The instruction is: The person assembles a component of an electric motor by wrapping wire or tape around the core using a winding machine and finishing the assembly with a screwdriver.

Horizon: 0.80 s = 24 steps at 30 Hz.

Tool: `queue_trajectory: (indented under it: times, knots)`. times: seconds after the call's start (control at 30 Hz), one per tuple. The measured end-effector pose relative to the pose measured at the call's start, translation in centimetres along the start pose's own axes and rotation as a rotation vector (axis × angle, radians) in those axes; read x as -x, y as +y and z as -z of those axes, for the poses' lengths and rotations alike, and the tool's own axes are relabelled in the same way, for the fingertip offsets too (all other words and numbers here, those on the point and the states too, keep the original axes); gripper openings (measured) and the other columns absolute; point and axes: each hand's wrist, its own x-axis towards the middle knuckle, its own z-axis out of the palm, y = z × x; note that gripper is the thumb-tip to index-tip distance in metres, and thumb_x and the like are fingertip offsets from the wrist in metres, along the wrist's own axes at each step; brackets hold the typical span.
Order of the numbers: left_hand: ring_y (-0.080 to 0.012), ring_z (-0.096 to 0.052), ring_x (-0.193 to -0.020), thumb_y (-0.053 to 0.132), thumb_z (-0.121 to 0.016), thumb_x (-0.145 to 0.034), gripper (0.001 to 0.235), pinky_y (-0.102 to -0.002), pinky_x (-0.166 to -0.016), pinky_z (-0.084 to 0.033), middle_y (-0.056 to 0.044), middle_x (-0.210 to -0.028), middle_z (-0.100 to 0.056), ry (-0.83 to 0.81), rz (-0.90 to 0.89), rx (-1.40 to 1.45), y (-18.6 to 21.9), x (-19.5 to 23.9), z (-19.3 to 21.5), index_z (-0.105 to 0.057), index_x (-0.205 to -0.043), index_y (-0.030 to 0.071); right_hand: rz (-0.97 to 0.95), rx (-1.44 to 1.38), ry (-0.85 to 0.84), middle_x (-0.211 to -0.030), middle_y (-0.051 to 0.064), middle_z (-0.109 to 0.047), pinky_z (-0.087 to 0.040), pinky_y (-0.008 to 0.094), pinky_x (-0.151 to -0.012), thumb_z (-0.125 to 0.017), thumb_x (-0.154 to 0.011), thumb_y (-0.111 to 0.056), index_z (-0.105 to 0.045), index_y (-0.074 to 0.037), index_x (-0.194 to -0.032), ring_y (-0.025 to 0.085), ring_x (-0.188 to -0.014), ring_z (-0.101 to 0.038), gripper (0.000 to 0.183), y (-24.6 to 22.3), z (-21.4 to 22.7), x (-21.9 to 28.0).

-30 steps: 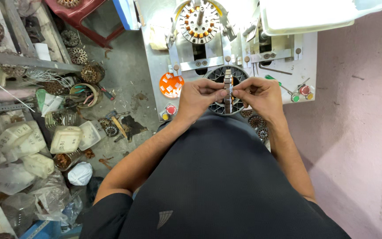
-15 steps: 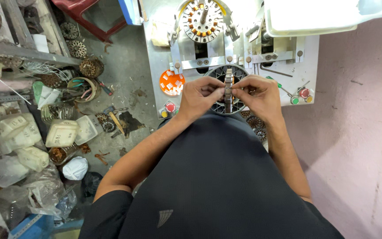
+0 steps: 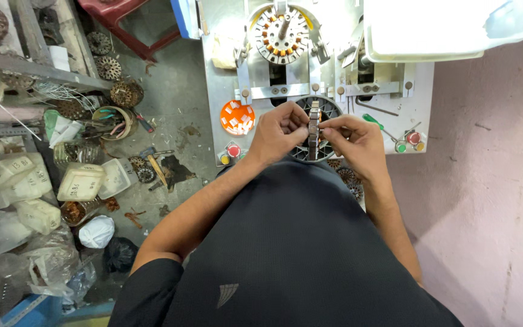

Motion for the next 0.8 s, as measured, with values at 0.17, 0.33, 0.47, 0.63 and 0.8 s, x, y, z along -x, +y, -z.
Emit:
queue_trajectory:
  times: [0.17, 0.33, 0.47, 0.63, 0.8]
  knots:
    - [-0.0155, -0.060, -0.088, 0.004, -0.065, -0.079, 0.032, -0.030, -0.082, -0.054, -0.006, -0.100, -0.064, 0.032, -0.254, -0.142, 2.9, 1.0, -0.3, -0.065, -0.111, 0.008, -0.027, -0.434, 0.008, -0.088, 0.007, -0.065, -0.029, 0.016, -0.039, -0.062, -0.103, -0.029, -0.058, 0.003, -0.128, 0.008, -0.057, -0.051, 0.041, -0.4, -0.3, 0.7]
    - [-0.0271, -0.053, -0.116, 0.018, -0.079, -0.082, 0.023, -0.044, -0.104, -0.043, -0.004, -0.124, -0.059, -0.108, -0.607, -0.556, 5.6, 1.5, -1.9, -0.073, -0.104, 0.015, -0.122, -0.685, 0.072, -0.105, 0.007, -0.062, -0.035, 0.019, -0.041, -0.034, -0.107, -0.062, -0.051, -0.001, -0.134, 0.010, -0.071, -0.058, 0.069, -1.7, -1.3, 1.6]
    - [-0.0266, -0.052, -0.118, 0.017, -0.077, -0.081, 0.016, -0.044, -0.105, -0.040, -0.001, -0.121, -0.060, -0.153, -0.687, -0.609, 6.5, 1.3, -2.5, -0.073, -0.096, 0.015, -0.137, -0.677, 0.088, -0.106, 0.008, -0.063, -0.035, 0.019, -0.041, -0.029, -0.105, -0.065, -0.052, -0.006, -0.130, 0.009, -0.070, -0.057, 0.068, -2.0, -1.8, 1.3]
    - [-0.0234, -0.054, -0.122, 0.013, -0.075, -0.083, 0.010, -0.042, -0.100, -0.040, 0.004, -0.111, -0.061, -0.200, -0.713, -0.627, 6.4, 1.3, -2.5, -0.072, -0.092, 0.014, -0.124, -0.726, 0.034, -0.102, 0.006, -0.060, -0.033, 0.019, -0.041, -0.031, -0.109, -0.065, -0.054, -0.006, -0.129, 0.007, -0.068, -0.054, 0.067, -1.6, -1.9, 1.5]
    - [-0.0237, -0.053, -0.117, 0.013, -0.074, -0.084, 0.010, -0.044, -0.099, -0.038, 0.002, -0.111, -0.061, -0.192, -0.643, -0.727, 6.5, 1.7, -2.6, -0.070, -0.092, 0.012, -0.144, -0.699, 0.058, -0.101, 0.005, -0.060, -0.034, 0.020, -0.043, -0.032, -0.107, -0.066, -0.056, -0.005, -0.124, 0.007, -0.069, -0.054, 0.068, -1.6, -2.1, 1.8]
